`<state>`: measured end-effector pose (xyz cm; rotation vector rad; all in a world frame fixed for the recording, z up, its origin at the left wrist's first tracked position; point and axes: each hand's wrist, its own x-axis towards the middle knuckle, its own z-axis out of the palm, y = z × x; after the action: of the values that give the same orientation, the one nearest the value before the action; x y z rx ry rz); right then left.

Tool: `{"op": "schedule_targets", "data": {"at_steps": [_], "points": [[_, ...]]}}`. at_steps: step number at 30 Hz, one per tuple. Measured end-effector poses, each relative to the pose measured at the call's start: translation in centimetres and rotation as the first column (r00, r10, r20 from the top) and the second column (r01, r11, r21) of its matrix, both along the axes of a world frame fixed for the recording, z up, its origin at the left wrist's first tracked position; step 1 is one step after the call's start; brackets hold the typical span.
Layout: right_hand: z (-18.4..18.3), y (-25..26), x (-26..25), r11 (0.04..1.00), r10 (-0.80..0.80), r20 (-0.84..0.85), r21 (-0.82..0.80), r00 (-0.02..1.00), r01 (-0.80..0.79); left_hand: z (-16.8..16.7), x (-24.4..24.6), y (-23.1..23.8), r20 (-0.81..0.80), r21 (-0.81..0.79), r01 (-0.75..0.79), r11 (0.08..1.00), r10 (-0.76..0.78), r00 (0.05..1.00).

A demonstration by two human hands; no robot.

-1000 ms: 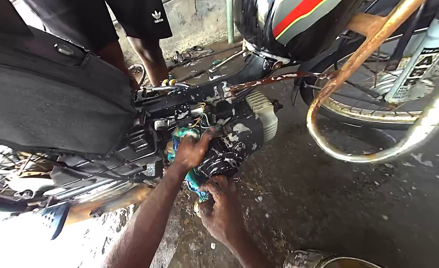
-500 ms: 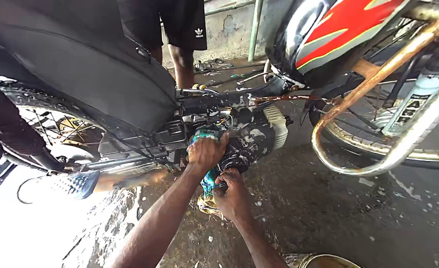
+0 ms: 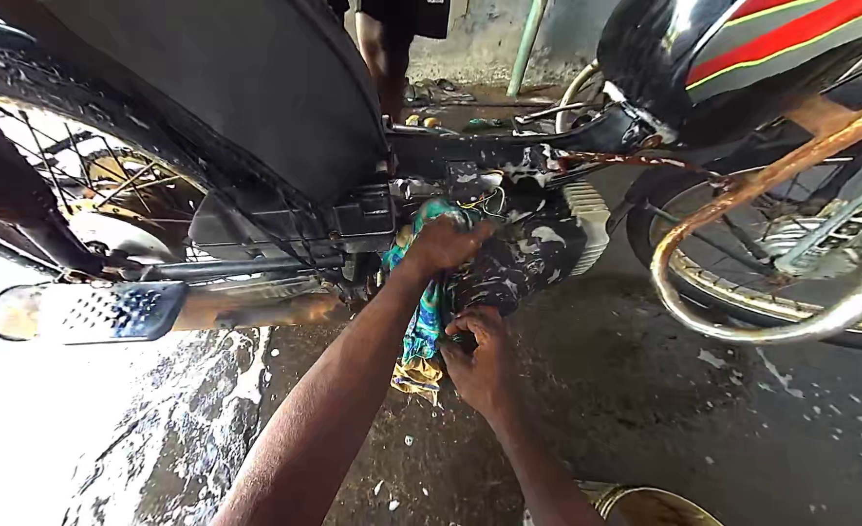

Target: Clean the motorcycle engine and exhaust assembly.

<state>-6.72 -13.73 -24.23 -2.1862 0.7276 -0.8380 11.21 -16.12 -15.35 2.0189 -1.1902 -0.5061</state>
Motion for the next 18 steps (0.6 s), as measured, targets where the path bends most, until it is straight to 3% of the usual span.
{"op": "schedule_targets", "data": {"at_steps": [3, 5, 10, 13, 18], "points": [[0.3, 0.0, -0.1, 1.0, 0.017, -0.039, 0.013, 0.999, -0.016, 1.6, -2.1, 0.2, 0.152, 0.183, -0.147, 0.972, 0.12, 0.981], [0.2, -0.2, 0.0, 1.0, 0.023, -0.007, 0.015, 1.0, -0.023, 2.2, -2.6, 0.5, 0.168, 0.238, -0.196, 0.951, 0.159, 0.973], [-0.1, -0.3, 0.2, 1.0, 0.025, 0.027, -0.004, 0.999, -0.025, -0.6, -1.8, 2.5, -0.034, 0.02, -0.174, 0.984, 0.175, 0.984], [0.6, -0.2, 0.4, 1.0, 0.006, 0.008, -0.024, 1.0, -0.005, -1.1, -2.6, 2.6, -0.121, 0.004, -0.215, 0.977, 0.213, 0.969], [0.8, 0.4, 0.6, 0.997, -0.028, -0.042, -0.066, 0.999, 0.025, 1.7, -1.7, 0.9, -0.016, 0.261, 0.097, 0.96, -0.096, 0.995]]}}
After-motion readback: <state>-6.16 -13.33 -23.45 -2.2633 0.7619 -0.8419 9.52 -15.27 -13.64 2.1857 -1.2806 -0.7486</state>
